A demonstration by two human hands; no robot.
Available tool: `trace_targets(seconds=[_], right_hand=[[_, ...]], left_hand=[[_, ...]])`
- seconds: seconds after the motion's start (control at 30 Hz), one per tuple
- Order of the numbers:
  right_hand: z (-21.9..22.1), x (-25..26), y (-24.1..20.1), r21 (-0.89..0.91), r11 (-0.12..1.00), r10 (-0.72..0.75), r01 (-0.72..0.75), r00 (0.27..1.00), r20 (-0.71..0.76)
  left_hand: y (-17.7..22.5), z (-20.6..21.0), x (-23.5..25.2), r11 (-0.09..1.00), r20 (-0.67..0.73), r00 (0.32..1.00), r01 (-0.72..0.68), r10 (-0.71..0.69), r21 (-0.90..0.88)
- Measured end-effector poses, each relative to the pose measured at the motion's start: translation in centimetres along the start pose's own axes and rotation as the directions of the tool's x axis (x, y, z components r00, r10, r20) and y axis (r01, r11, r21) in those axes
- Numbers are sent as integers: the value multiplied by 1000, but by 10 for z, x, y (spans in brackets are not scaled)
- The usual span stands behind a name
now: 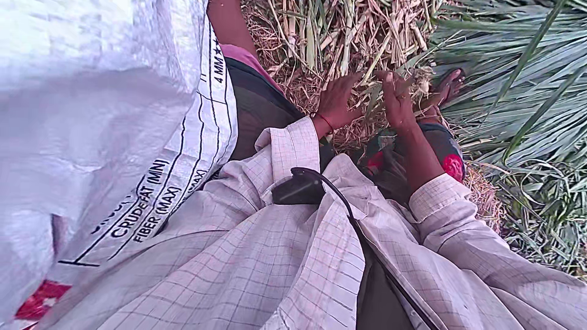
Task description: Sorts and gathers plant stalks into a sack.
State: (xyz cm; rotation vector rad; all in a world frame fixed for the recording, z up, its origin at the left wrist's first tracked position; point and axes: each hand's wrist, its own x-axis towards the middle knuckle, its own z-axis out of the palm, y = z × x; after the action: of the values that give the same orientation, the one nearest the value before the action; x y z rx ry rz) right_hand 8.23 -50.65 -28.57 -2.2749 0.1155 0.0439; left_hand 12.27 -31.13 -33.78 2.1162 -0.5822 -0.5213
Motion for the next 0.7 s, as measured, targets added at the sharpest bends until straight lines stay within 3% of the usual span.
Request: trace_targets(seconds=[0.07,0.1,0.17,0.23,0.27,0.3,0.37,0.43,0.47,0.53,0.6,0.67,0.7], right_hand=[[12,8,-24,131,988,-90,76,990,105],[15,13,-29,183,980,-100,72,984,149],[20,24,-22,227,974,-22,-27,978,209],[32,31,-4,311,922,172,-231,963,206],[39,32,3,363,869,267,-337,936,229],[46,32,11,395,829,313,-396,914,259],[57,32,21,423,785,323,-452,882,342],[63,37,29,380,779,325,-498,839,436],[65,42,32,361,781,316,-510,820,477],[75,48,43,357,780,297,-514,806,511],[96,44,60,305,803,328,-512,807,490],[121,31,85,33,889,370,-457,758,536],[129,25,95,-149,914,385,-378,688,616]], left_hand=[[0,-1,-2,991,4,999,-40,41,-125],[3,-1,-4,961,-18,998,49,-56,-273],[6,-6,1,776,-51,944,237,-327,-585],[8,-18,6,616,45,881,365,-471,-699],[8,-20,7,611,114,872,421,-476,-671],[8,-18,5,681,163,880,452,-446,-576],[2,-9,5,891,219,908,401,-356,-214],[2,2,5,945,298,899,325,-322,42],[1,4,6,941,334,886,339,-323,11],[-2,7,9,856,270,874,465,-404,-224],[-8,3,16,708,86,828,522,-554,-476],[-17,2,25,552,-58,732,456,-678,-698],[-18,-1,28,481,-76,689,419,-721,-770]])
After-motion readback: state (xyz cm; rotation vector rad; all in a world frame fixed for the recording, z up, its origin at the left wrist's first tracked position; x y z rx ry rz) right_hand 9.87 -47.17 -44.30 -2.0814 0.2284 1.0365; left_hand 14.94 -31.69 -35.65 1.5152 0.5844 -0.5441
